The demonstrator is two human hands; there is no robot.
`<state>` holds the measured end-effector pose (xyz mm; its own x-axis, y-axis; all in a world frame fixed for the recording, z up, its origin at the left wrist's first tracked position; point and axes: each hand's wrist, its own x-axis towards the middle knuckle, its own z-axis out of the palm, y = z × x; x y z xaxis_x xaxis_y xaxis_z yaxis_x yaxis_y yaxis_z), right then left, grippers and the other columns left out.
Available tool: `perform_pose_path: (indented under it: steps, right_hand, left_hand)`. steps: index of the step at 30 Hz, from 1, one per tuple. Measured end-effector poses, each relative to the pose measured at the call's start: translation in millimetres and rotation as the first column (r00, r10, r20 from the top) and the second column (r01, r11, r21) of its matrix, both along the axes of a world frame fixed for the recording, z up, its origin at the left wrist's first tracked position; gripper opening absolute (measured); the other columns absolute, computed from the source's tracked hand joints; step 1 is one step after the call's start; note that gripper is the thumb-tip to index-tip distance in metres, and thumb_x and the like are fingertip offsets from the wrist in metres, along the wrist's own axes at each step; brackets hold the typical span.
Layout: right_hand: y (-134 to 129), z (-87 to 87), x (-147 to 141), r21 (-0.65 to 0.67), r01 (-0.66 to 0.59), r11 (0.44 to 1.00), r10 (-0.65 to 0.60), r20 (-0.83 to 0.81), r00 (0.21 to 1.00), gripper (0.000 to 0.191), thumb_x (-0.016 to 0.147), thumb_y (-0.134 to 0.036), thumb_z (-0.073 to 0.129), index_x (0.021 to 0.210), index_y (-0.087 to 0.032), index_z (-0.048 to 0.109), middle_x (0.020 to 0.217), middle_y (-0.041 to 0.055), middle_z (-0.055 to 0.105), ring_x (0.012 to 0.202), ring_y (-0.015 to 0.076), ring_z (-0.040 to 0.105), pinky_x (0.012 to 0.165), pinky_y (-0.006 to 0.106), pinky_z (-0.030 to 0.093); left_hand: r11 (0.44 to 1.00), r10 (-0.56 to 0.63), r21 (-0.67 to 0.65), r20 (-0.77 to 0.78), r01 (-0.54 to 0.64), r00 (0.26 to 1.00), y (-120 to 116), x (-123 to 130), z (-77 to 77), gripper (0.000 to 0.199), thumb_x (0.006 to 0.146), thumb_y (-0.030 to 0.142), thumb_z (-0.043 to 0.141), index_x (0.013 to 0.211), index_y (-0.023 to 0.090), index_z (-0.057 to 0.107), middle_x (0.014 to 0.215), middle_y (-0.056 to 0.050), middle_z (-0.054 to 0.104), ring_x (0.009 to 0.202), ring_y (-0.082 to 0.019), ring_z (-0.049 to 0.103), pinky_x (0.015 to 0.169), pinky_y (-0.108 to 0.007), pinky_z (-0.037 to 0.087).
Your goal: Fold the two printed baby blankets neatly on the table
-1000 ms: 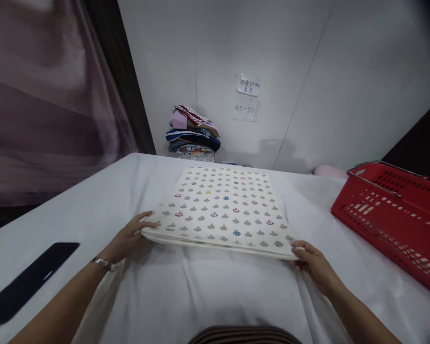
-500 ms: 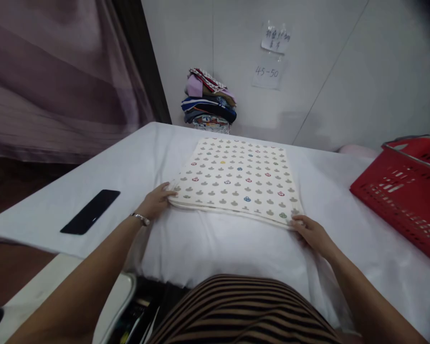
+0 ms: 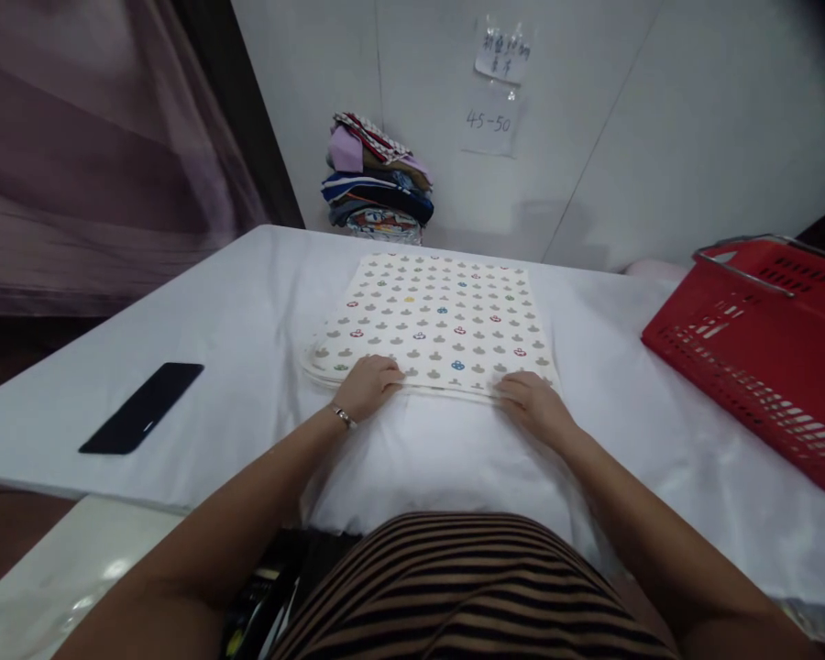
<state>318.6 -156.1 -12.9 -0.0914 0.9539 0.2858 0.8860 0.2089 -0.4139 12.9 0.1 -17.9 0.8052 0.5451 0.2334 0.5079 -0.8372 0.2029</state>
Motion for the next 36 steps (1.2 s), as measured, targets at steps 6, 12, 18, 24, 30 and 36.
perform_pose_path:
  steps: [6,12,18,24,30,36]
  right_hand:
    - [21.3,-13.2,-6.8,-0.004,-0.093,0.996,0.092,0.11,0.99,0.021,0.088,-0.027,0.05,0.098,-0.019,0.067,0.102,0.0089,0.062,0.096,0.0225,0.053,0.085,0.036,0.043]
    - [25.7,-10.4,-9.0,-0.03,-0.052,0.998,0.055,0.121,0.991,0.025,0.092,-0.024,0.042,0.087,-0.019,0.066,0.093,0.0072,0.063,0.09,0.0199,0.053,0.079,0.032,0.044]
    - [26.8,-10.5,-16.6,-0.007,-0.104,0.995,0.104,0.099,0.99,0.022,0.09,-0.031,0.048,0.103,-0.02,0.062,0.106,0.0081,0.061,0.1,0.0211,0.052,0.086,0.034,0.043]
    - [32.0,-10.8,-21.2,0.0,-0.068,0.998,0.068,0.108,0.992,0.022,0.092,-0.026,0.043,0.09,-0.02,0.065,0.096,0.0069,0.063,0.092,0.0193,0.053,0.079,0.031,0.044]
    - [30.4,-8.9,-23.7,0.026,-0.019,0.999,0.016,0.134,0.991,0.02,0.092,-0.022,0.042,0.09,-0.019,0.063,0.096,0.0068,0.062,0.09,0.0191,0.053,0.077,0.03,0.043]
    - [32.8,-7.3,-26.6,0.05,-0.002,0.999,-0.005,0.141,0.99,0.019,0.091,-0.019,0.042,0.09,-0.019,0.062,0.095,0.0065,0.062,0.09,0.0187,0.053,0.077,0.03,0.043]
  left_hand:
    - [0.999,-0.021,-0.028,-0.01,0.02,1.0,7.4,3.8,-3.9,0.025,0.09,0.03,0.043,0.094,0.021,0.067,0.095,-0.005,0.063,0.089,-0.019,0.054,0.08,-0.034,0.041]
    - [0.999,0.032,-0.033,0.033,-0.031,0.999,7.3,6.3,-7.2,0.03,0.092,0.031,0.037,0.088,0.019,0.065,0.09,-0.004,0.063,0.086,-0.018,0.054,0.079,-0.034,0.041]
    - [0.998,0.07,-0.012,0.062,-0.069,0.996,7.1,9.0,-10.0,0.029,0.092,0.03,0.038,0.086,0.02,0.063,0.087,-0.004,0.063,0.085,-0.018,0.054,0.077,-0.033,0.041]
    - [0.998,0.052,0.032,0.093,-0.055,0.994,4.9,8.5,-11.2,0.025,0.092,0.028,0.04,0.086,0.02,0.063,0.088,-0.003,0.063,0.085,-0.018,0.054,0.077,-0.032,0.042]
    - [0.99,0.02,0.132,0.178,-0.043,0.984,-3.4,11.2,-9.7,0.02,0.089,0.019,0.042,0.087,0.017,0.062,0.095,-0.006,0.062,0.088,-0.018,0.053,0.079,-0.032,0.043]
    - [0.959,-0.125,0.27,0.126,0.087,0.984,-16.9,27.5,-8.8,0.021,0.084,0.01,0.045,0.078,0.018,0.063,0.104,-0.006,0.061,0.097,-0.02,0.05,0.083,-0.036,0.041]
